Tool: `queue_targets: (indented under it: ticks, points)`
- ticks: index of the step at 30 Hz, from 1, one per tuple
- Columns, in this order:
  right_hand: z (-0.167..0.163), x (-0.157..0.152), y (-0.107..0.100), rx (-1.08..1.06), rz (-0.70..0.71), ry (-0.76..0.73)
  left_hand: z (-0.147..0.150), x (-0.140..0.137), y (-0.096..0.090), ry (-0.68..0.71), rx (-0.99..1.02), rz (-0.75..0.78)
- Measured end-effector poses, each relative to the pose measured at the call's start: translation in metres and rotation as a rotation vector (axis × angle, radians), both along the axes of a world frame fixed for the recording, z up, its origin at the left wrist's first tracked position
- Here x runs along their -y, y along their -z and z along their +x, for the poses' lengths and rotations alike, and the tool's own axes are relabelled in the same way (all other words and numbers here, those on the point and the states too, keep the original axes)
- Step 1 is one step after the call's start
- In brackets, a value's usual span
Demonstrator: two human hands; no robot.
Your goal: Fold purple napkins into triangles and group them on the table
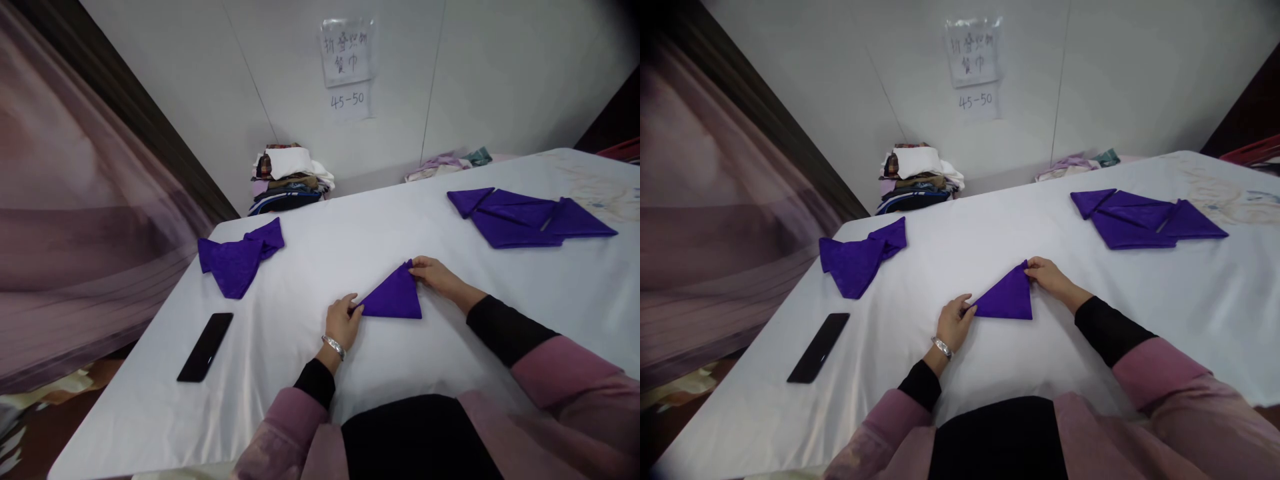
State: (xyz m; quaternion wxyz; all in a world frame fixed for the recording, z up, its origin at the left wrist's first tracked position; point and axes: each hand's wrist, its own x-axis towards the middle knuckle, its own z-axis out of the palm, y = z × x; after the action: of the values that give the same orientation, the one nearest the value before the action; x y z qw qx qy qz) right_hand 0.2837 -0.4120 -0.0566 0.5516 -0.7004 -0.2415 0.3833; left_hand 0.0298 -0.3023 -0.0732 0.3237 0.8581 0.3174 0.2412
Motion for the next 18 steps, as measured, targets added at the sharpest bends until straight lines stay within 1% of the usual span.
queue_targets:
  ticks: [6,10,13,16,18]
  points:
    - [0.007,-0.002,0.001,0.024,-0.035,-0.026,-0.001,0.001,0.001,-0.003,0.002,0.021]
    - [0.010,-0.005,0.009,0.043,-0.010,-0.013,-0.001,0.002,0.001,-0.008,0.000,0.043]
    - [0.014,-0.008,0.020,0.139,0.004,-0.007,-0.001,0.002,0.001,-0.014,0.012,0.061]
    - [0.018,-0.011,0.030,0.271,-0.041,-0.026,-0.001,0.002,0.003,-0.016,0.013,0.077]
    - [0.020,-0.012,0.033,0.362,-0.083,-0.045,-0.001,0.001,0.004,-0.014,0.014,0.075]
